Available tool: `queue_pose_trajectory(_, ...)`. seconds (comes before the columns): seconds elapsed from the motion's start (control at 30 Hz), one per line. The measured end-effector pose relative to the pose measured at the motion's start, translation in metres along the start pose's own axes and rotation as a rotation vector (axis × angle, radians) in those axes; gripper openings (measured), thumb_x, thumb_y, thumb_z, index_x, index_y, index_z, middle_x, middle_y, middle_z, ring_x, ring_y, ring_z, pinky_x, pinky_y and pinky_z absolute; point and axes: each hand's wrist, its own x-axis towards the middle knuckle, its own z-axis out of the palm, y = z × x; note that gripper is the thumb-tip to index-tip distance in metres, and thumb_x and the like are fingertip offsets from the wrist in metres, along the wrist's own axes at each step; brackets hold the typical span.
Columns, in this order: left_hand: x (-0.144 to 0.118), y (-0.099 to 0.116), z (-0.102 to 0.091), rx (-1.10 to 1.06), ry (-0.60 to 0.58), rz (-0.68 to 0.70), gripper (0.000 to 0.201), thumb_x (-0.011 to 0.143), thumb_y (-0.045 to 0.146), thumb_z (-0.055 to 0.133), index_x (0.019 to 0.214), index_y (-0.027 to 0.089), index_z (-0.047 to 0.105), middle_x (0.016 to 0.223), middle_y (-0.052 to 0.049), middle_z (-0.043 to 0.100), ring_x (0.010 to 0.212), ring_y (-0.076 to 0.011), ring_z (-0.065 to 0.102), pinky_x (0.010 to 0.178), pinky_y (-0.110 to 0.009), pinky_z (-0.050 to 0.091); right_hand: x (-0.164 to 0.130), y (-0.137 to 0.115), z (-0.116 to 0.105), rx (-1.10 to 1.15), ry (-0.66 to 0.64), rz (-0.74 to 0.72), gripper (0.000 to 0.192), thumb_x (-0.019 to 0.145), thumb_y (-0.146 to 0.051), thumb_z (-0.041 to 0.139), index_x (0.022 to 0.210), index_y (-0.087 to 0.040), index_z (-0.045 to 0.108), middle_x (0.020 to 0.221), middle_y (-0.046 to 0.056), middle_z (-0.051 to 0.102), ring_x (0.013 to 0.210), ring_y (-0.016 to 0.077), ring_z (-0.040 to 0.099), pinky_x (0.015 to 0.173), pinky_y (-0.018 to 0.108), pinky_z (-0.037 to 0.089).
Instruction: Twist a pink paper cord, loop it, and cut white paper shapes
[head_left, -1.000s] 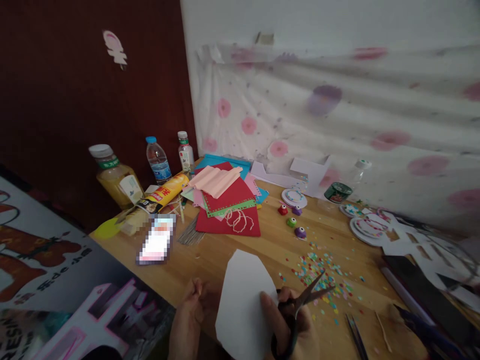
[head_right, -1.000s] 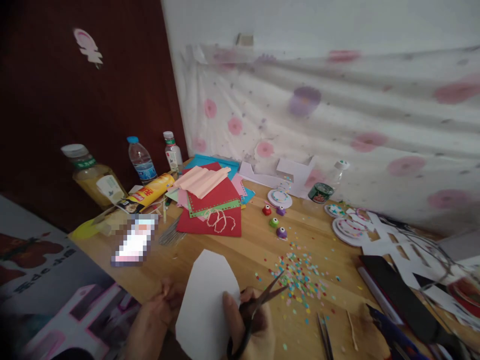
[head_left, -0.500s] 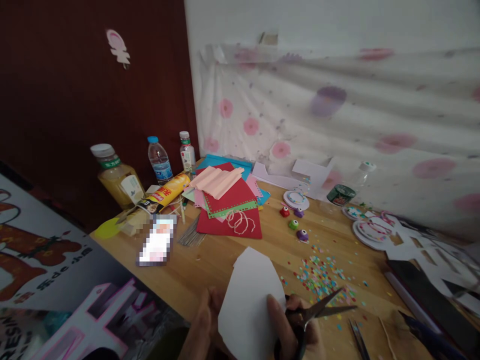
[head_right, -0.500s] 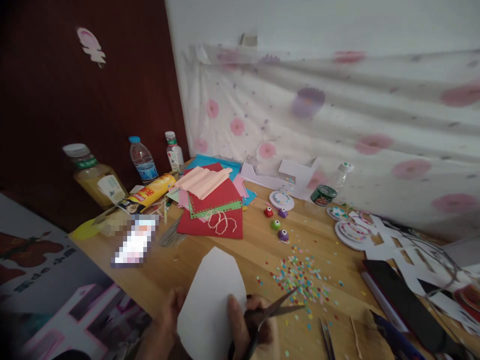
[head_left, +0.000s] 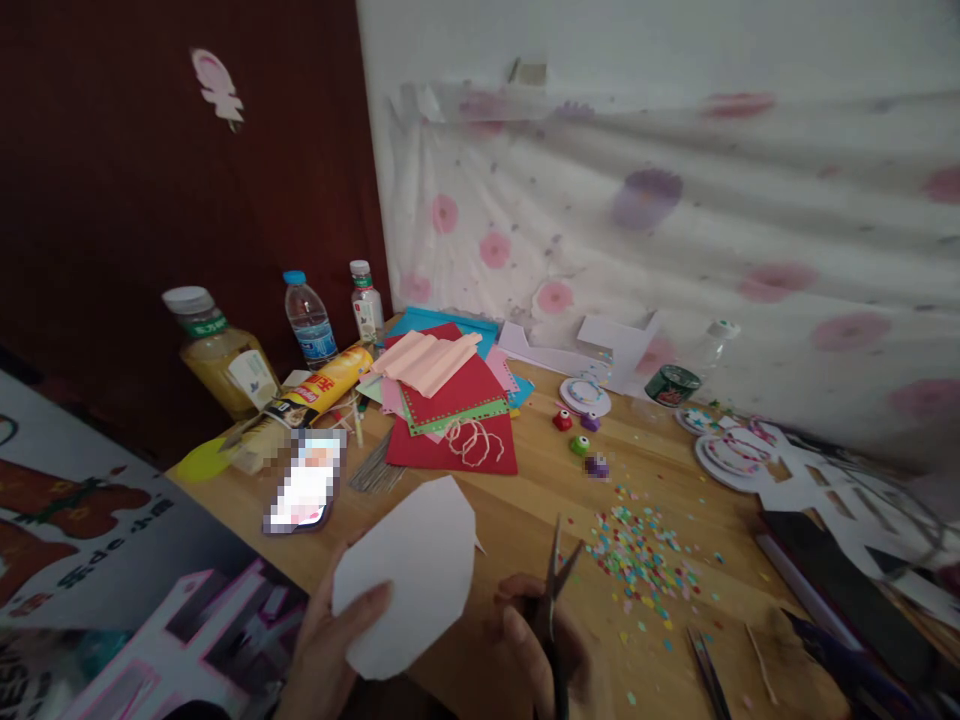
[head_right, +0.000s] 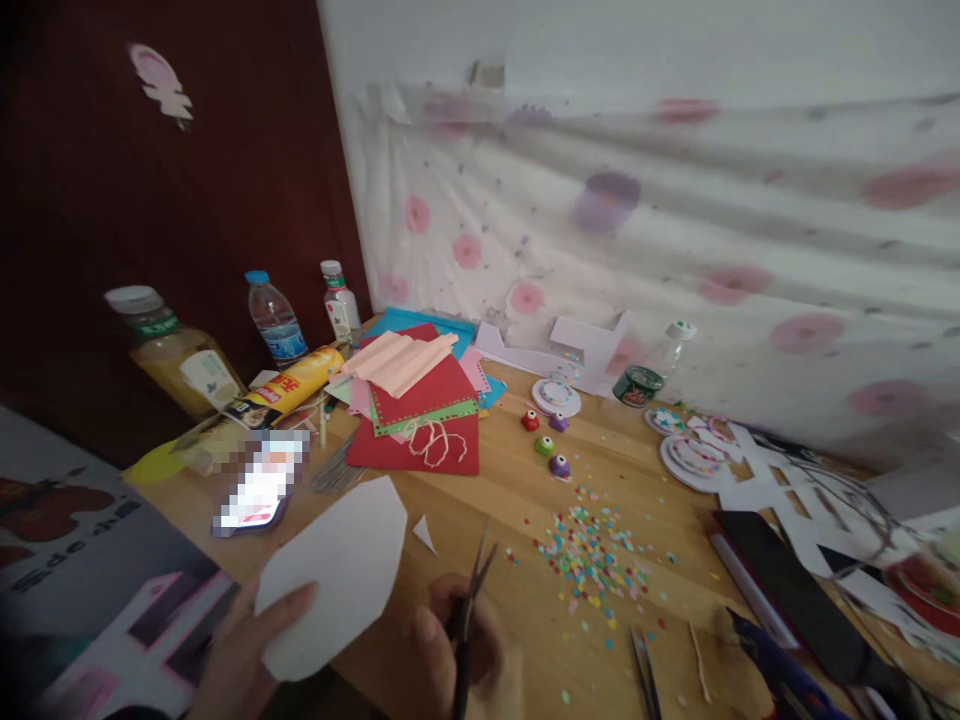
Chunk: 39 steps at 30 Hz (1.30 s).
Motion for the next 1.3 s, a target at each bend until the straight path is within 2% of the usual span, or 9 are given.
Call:
queue_pose_trajectory(0.13, 0.002, 0.02, -0.02, 0.079, 0.02, -0.018, 0.071, 0.049, 0.039, 0.09, 0.113, 0.024, 0.063, 0.094, -0.002, 0.073, 0.074, -0.0209, 0.068, 0.06, -0.025, 0.056, -0.003, -0.001, -0.01, -0.118, -0.268, -0.006, 0.053, 0.069, -0.067, 0.07, 0.086, -0.017, 0.072, 0.065, 0.004, 0.064, 0.061, 0.0197, 0.061, 0.059, 0.027, 0.049)
queue_pose_trajectory(0.27, -0.012, 0.025, -0.016, 0.161, -0.013, -0.012, 0.064, 0.048, 0.042, 0.089, 0.105, 0.024, 0.066, 0.088, -0.001, 0.072, 0.071, -0.0208, 0.066, 0.058, -0.024, 0.055, -0.005, -0.005, -0.012, -0.134, -0.461, -0.059, 0.053, 0.07, -0.066, 0.07, 0.093, -0.019, 0.074, 0.075, 0.006, 0.069, 0.073, 0.025, 0.065, 0.067, 0.031, 0.051)
queue_pose_trajectory(0.43, -0.026, 0.027, -0.004, 0.217, -0.058, 0.062, 0.051, 0.055, 0.044, 0.085, 0.1, 0.025, 0.069, 0.1, -0.003, 0.074, 0.082, -0.0222, 0.068, 0.064, -0.023, 0.055, -0.008, 0.003, -0.016, -0.112, -0.477, -0.033, 0.06, 0.066, -0.067, 0.073, 0.099, -0.017, 0.073, 0.084, 0.008, 0.069, 0.087, 0.0302, 0.064, 0.075, 0.034, 0.051)
queue_pose_trajectory(0.57, -0.021, 0.028, -0.012, 0.291, -0.149, 0.073, 0.052, 0.059, 0.043, 0.084, 0.104, 0.024, 0.068, 0.104, -0.004, 0.074, 0.082, -0.022, 0.069, 0.062, -0.022, 0.055, -0.008, 0.004, -0.018, -0.089, -0.54, 0.069, 0.054, 0.067, -0.066, 0.073, 0.086, -0.015, 0.073, 0.072, 0.004, 0.062, 0.072, 0.0221, 0.058, 0.065, 0.028, 0.047)
queue_pose_trajectory(0.67, -0.016, 0.032, -0.017, 0.246, -0.153, 0.054, 0.054, 0.059, 0.042, 0.085, 0.106, 0.023, 0.067, 0.106, -0.005, 0.074, 0.082, -0.0226, 0.07, 0.061, -0.022, 0.056, -0.005, -0.002, -0.016, -0.076, -0.659, 0.142, 0.05, 0.069, -0.063, 0.074, 0.073, -0.013, 0.071, 0.058, -0.001, 0.05, 0.055, 0.0124, 0.044, 0.051, 0.023, 0.034)
queue_pose_trajectory(0.83, -0.017, 0.026, -0.008, 0.077, -0.076, -0.018, 0.068, 0.057, 0.038, 0.088, 0.118, 0.023, 0.061, 0.108, -0.005, 0.074, 0.093, -0.0265, 0.071, 0.069, -0.026, 0.059, -0.007, 0.0, -0.009, -0.065, -0.524, 0.166, 0.046, 0.063, -0.057, 0.081, 0.063, -0.013, 0.068, 0.048, -0.005, 0.041, 0.047, 0.0087, 0.035, 0.045, 0.022, 0.024)
queue_pose_trajectory(1.0, -0.033, -0.017, 0.011, -0.238, 0.146, -0.196, 0.072, 0.052, 0.044, 0.09, 0.114, 0.02, 0.062, 0.101, -0.006, 0.077, 0.102, -0.0307, 0.071, 0.081, -0.034, 0.061, -0.017, 0.007, 0.004, 0.01, -0.478, 0.157, 0.046, 0.065, -0.057, 0.081, 0.069, -0.013, 0.072, 0.047, -0.004, 0.045, 0.045, 0.0085, 0.036, 0.042, 0.021, 0.025)
queue_pose_trajectory(1.1, -0.041, -0.026, 0.018, -0.163, 0.168, -0.253, 0.059, 0.053, 0.052, 0.087, 0.098, 0.019, 0.067, 0.096, -0.007, 0.078, 0.102, -0.0309, 0.071, 0.082, -0.034, 0.061, -0.023, 0.008, 0.012, 0.037, -0.455, 0.128, 0.044, 0.064, -0.057, 0.081, 0.068, -0.014, 0.073, 0.049, -0.003, 0.045, 0.048, 0.0102, 0.038, 0.042, 0.021, 0.027)
queue_pose_trajectory(1.3, -0.053, -0.015, 0.025, 0.092, 0.118, -0.266, 0.042, 0.056, 0.049, 0.086, 0.083, 0.02, 0.071, 0.087, -0.005, 0.08, 0.1, -0.0323, 0.072, 0.079, -0.035, 0.063, -0.032, 0.016, 0.009, 0.058, -0.512, 0.117, 0.049, 0.067, -0.063, 0.074, 0.068, -0.015, 0.071, 0.053, 0.0, 0.052, 0.048, 0.0122, 0.044, 0.043, 0.021, 0.029)
